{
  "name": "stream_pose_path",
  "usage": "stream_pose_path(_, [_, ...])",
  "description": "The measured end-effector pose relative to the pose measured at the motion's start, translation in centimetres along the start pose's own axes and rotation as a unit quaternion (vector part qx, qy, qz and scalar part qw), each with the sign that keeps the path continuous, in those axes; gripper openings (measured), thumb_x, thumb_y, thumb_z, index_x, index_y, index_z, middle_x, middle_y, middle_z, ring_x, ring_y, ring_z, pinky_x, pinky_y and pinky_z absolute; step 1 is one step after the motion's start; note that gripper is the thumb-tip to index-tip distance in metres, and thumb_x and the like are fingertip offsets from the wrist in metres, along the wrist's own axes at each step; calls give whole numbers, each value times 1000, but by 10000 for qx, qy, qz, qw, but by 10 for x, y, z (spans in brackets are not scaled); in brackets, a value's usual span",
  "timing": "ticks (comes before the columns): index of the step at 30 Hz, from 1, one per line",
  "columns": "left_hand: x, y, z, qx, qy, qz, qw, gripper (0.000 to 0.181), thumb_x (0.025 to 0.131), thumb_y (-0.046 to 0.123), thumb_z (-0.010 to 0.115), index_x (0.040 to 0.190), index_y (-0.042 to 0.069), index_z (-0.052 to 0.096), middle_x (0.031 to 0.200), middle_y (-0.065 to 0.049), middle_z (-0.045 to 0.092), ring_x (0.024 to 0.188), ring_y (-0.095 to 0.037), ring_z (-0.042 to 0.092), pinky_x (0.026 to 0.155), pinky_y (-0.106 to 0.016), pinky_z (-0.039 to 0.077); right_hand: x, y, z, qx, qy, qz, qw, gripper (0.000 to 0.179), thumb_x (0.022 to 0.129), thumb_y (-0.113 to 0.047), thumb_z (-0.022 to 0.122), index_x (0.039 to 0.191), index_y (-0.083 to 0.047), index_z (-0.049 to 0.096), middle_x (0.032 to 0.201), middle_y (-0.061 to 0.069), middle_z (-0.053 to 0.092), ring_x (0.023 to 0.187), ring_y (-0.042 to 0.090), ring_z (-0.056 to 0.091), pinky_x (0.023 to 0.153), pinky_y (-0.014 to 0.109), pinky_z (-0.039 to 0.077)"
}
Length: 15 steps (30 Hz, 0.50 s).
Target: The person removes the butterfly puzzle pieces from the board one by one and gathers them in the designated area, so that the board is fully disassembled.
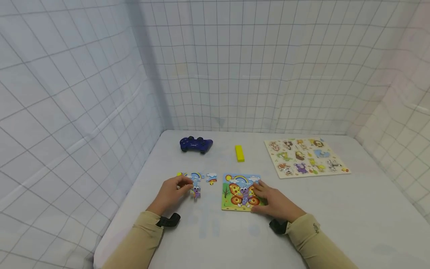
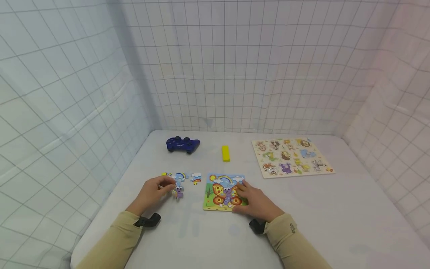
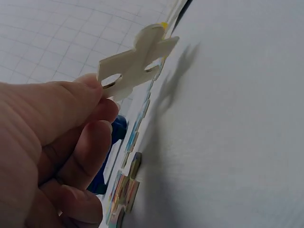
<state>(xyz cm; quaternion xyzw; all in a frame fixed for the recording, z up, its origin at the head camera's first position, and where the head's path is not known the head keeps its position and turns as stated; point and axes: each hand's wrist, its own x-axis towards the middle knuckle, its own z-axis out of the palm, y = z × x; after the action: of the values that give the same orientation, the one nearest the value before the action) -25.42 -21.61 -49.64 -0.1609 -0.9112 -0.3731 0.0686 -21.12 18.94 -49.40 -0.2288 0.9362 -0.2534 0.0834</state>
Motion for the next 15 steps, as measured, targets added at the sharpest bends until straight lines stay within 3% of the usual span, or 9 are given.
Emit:
stream_pose_path(8, [1,0,2,129,-186,-199,9995,10,94,19,77,103,18,75,95,5,74,85,-9,64,76,-30,51,0,-1,-1,-2,-7,57,10000,86,89,-60,73,153,-10,47,166,8,33,157,35,20,120,55,29])
stream_pose_path(15, [-1,-2,0,243,-280,-150,9992,12,95,18,75,106,15,75,96,6,74,85,-8,63,78,-31,52,0,-1,0,73,36,-125,9999,86,89,-57,75,152,-5,48,165,14,35,155,40,23,119,57,31])
